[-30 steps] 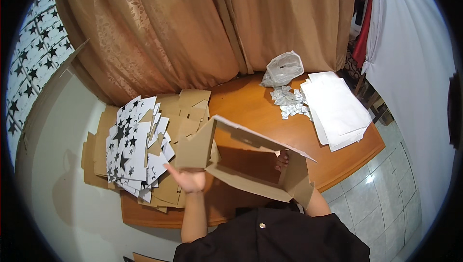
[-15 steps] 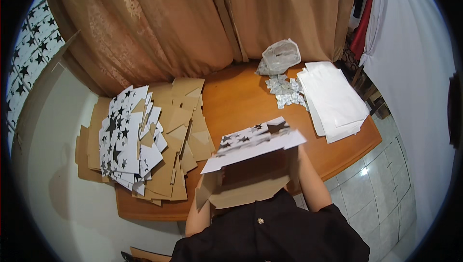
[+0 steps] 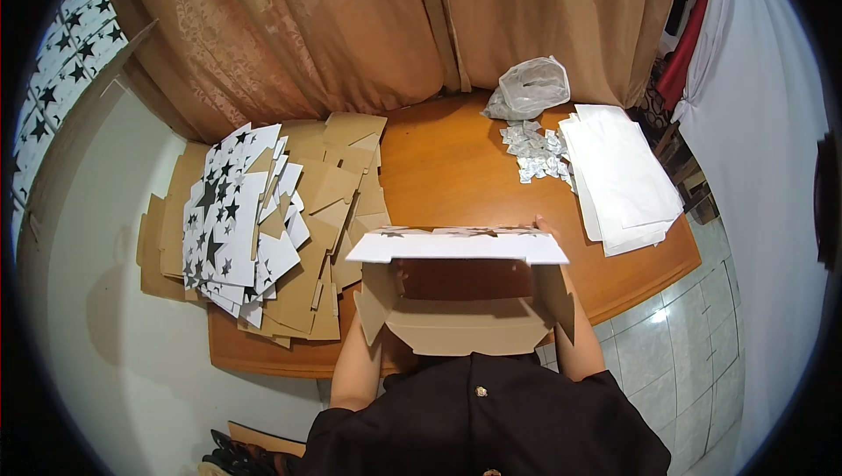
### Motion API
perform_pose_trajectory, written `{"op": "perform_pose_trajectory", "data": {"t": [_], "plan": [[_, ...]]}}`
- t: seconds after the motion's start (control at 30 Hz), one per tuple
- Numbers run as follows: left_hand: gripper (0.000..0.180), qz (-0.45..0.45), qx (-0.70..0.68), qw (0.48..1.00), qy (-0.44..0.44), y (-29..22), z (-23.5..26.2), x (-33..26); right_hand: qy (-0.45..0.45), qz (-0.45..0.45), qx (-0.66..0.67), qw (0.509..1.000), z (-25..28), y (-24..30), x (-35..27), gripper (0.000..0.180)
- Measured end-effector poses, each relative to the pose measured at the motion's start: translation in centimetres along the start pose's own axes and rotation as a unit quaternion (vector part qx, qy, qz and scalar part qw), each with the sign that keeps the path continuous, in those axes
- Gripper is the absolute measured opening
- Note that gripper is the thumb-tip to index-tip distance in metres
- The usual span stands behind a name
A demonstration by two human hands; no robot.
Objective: Folding cardboard templates into shoe boxes, placing tissue paper and a small packet inside, closing the box, and stacking it on a shelf.
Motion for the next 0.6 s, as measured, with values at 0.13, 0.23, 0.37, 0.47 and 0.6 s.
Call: {"op": "perform_pose_trajectory", "data": {"t": [0.13,0.23,0.37,0.47,0.6], "plan": [[0.042,0.006,-0.007,1.000,-0.019,0.6,0.1,-0.2,0.023,-0.077,-0.038,0.996,-0.2,-1.6,0.0,0.032],[0.043,0.015,-0.012,0.999,-0.029,1.2,-0.8,0.0,-0.016,-0.063,-0.148,0.987,1.1,-1.4,-0.2,0.031],[0.044,0.024,-0.022,0.998,-0.058,2.2,-0.5,-0.6,-0.049,-0.048,-0.295,0.953,1.7,-1.4,-1.0,0.031],[0.045,0.027,-0.030,0.996,-0.080,2.7,0.2,-0.9,-0.070,-0.031,-0.401,0.913,1.9,-1.3,-1.2,0.030],[0.047,-0.009,-0.089,0.995,0.034,2.3,-3.6,0.9,-0.017,0.266,-0.448,0.854,5.5,-4.9,4.3,0.036]]}}
Point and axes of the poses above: each hand's wrist, its own x-axis towards the middle knuckle, its own z-axis out of the back of the hand, y = z × x, the point moved 9 cm from there along x, towards the middle knuckle, and after that the axes turned 7 degrees about -y, right-handed, at the moved point
